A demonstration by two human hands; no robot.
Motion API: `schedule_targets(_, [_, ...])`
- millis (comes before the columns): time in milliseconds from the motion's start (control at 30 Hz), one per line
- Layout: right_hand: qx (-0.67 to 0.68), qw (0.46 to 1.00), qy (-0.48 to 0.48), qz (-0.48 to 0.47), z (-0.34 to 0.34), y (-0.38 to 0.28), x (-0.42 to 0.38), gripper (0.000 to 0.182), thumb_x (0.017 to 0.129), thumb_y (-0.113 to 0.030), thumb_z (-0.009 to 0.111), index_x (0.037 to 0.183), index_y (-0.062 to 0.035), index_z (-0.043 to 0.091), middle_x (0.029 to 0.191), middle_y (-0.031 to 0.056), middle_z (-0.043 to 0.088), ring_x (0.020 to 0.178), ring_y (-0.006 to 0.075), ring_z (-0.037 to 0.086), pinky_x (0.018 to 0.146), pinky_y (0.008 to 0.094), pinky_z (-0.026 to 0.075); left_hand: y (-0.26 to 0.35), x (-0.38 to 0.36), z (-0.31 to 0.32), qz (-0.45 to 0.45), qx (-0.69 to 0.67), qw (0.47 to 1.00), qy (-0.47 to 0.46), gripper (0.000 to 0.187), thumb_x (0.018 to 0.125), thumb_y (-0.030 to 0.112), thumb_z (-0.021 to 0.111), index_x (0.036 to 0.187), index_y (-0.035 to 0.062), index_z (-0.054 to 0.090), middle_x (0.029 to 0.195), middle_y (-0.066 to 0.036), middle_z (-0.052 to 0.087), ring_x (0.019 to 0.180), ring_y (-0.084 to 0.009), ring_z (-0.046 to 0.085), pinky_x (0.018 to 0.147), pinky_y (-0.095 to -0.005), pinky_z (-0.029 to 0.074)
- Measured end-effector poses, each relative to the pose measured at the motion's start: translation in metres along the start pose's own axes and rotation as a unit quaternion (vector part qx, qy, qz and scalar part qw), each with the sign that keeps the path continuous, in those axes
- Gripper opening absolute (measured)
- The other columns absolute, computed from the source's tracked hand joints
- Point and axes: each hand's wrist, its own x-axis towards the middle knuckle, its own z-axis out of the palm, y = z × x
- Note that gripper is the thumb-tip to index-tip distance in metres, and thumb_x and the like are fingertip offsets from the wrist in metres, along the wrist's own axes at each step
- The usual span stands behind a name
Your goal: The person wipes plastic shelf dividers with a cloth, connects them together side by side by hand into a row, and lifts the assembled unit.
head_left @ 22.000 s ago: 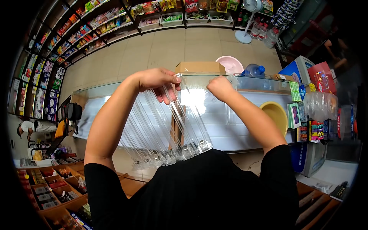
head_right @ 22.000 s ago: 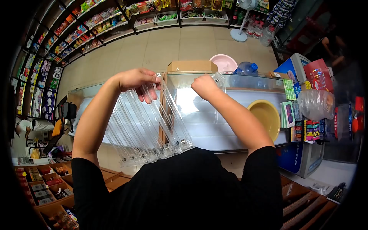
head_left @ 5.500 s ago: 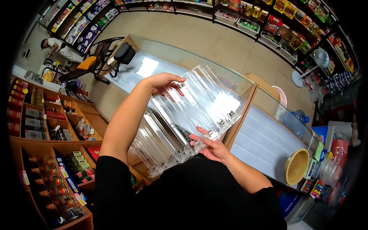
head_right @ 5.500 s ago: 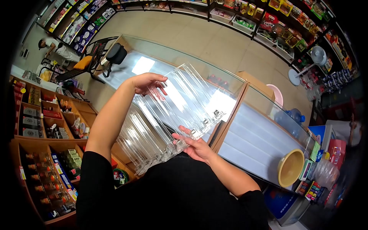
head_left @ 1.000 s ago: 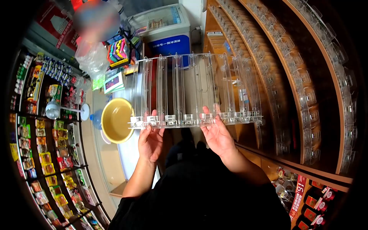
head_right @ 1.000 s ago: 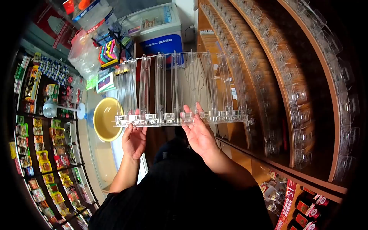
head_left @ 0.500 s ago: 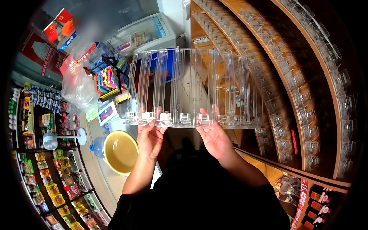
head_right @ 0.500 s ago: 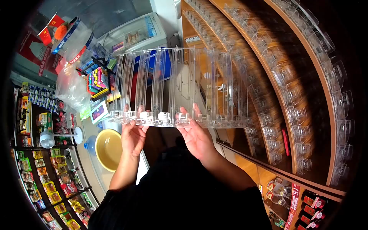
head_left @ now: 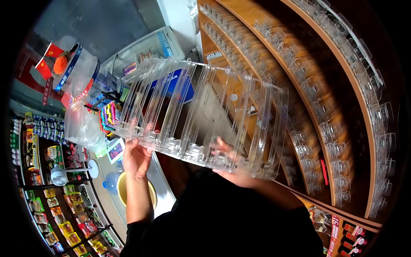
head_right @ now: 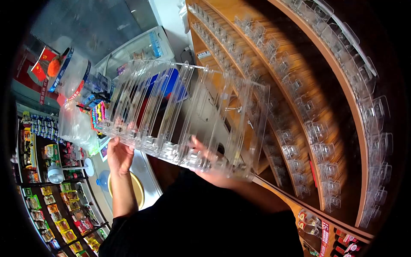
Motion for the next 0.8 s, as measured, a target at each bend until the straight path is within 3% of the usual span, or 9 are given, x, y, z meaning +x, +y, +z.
schedule_targets(67, [-0.119, 0.977, 0.039, -0.175, -0.004, 0.020, 0.013, 0.109, 0.090, 0.005, 0.078, 0.175, -0.0170, 0.014, 0.178, 0.0159, 0.028, 0.160, 0.0371, 0.036, 0.127, 0.0518, 0.042, 0.011, 0.017, 0.008, 0.011, 0.009, 1.000, -0.023, 0.087, 0.092, 0.016, 0.074, 0.168, 0.0100, 0.034, 0.152, -0.033, 0.055, 0.128, -0.0496, 0.066, 0.106, -0.0550, 0.062])
schedule_targets(133, [-0.292, 0.946, 0.007, -0.143, -0.024, -0.011, 0.022, 0.095, 0.095, -0.019, 0.082, 0.171, -0.0085, 0.026, 0.175, 0.0135, 0.035, 0.157, 0.0301, 0.043, 0.127, 0.0471, 0.044, 0.021, 0.033, 0.008, -0.005, 0.012, 0.999, -0.039, 0.088, 0.091, 0.017, 0.074, 0.168, 0.0095, 0.034, 0.150, -0.033, 0.057, 0.127, -0.0486, 0.067, 0.107, -0.0558, 0.060])
schedule_targets(167, [-0.331, 0.933, -0.050, -0.131, -0.041, -0.027, 0.029, 0.089, 0.099, -0.027, 0.075, 0.171, -0.0073, 0.027, 0.176, 0.0131, 0.032, 0.160, 0.0291, 0.038, 0.128, 0.0479, 0.041, 0.023, 0.041, 0.013, 0.002, 0.020, 0.999, -0.041, 0.087, 0.090, 0.018, 0.074, 0.168, 0.0092, 0.035, 0.148, -0.033, 0.059, 0.125, -0.0473, 0.068, 0.109, -0.0565, 0.058])
schedule_targets(267, [-0.370, 0.926, -0.035, -0.059, -0.052, -0.018, 0.032, 0.088, 0.099, -0.023, 0.074, 0.171, -0.0066, 0.026, 0.178, 0.0124, 0.030, 0.162, 0.0294, 0.034, 0.131, 0.0477, 0.036, 0.026, 0.063, 0.017, -0.001, 0.005, 0.999, -0.037, 0.084, 0.089, 0.019, 0.073, 0.166, 0.0077, 0.040, 0.148, -0.033, 0.059, 0.124, -0.0461, 0.069, 0.109, -0.0563, 0.058])
schedule_targets(400, [-0.245, 0.969, -0.007, -0.038, -0.067, 0.016, 0.032, 0.096, 0.097, -0.021, 0.074, 0.174, -0.0072, 0.019, 0.179, 0.0132, 0.026, 0.166, 0.0307, 0.024, 0.133, 0.0503, 0.029, 0.029, 0.092, 0.010, 0.023, 0.013, 0.999, -0.039, 0.080, 0.089, 0.019, 0.072, 0.162, -0.0003, 0.043, 0.149, -0.024, 0.061, 0.137, -0.0390, 0.061, 0.116, -0.0566, 0.053])
schedule_targets(467, [-0.185, 0.978, -0.004, 0.099, -0.068, -0.004, 0.027, 0.099, 0.095, -0.024, 0.076, 0.174, -0.0080, 0.019, 0.178, 0.0137, 0.028, 0.164, 0.0331, 0.028, 0.133, 0.0511, 0.030, 0.031, 0.102, 0.009, 0.028, 0.018, 0.999, -0.033, 0.080, 0.089, 0.020, 0.072, 0.162, 0.0001, 0.044, 0.150, -0.025, 0.061, 0.136, -0.0398, 0.061, 0.115, -0.0565, 0.053])
schedule_targets(533, [-0.349, 0.937, -0.020, 0.013, -0.072, -0.011, 0.032, 0.099, 0.093, -0.025, 0.077, 0.174, -0.0107, 0.023, 0.178, 0.0134, 0.029, 0.161, 0.0360, 0.032, 0.132, 0.0518, 0.031, 0.036, 0.112, 0.015, 0.002, 0.008, 0.998, -0.058, 0.081, 0.089, 0.021, 0.072, 0.162, 0.0002, 0.044, 0.150, -0.026, 0.060, 0.135, -0.0401, 0.062, 0.113, -0.0557, 0.054])
schedule_targets(733, [-0.447, 0.894, -0.012, -0.008, -0.062, -0.038, 0.047, 0.097, 0.093, -0.031, 0.080, 0.173, -0.0150, 0.027, 0.175, 0.0103, 0.034, 0.157, 0.0350, 0.038, 0.126, 0.0497, 0.040, 0.059, 0.153, 0.016, -0.012, 0.026, 0.996, -0.089, 0.084, 0.087, 0.023, 0.072, 0.162, -0.0013, 0.043, 0.147, -0.032, 0.061, 0.130, -0.0416, 0.065, 0.115, -0.0557, 0.051])
schedule_targets(800, [-0.443, 0.896, -0.011, 0.020, -0.058, -0.044, 0.057, 0.100, 0.092, -0.038, 0.082, 0.174, -0.0225, 0.028, 0.179, 0.0088, 0.023, 0.159, 0.0365, 0.034, 0.126, 0.0546, 0.039, 0.068, 0.165, 0.019, -0.036, 0.041, 0.994, -0.091, 0.089, 0.086, 0.024, 0.072, 0.166, 0.0019, 0.039, 0.148, -0.028, 0.060, 0.134, -0.0411, 0.060, 0.115, -0.0545, 0.051])
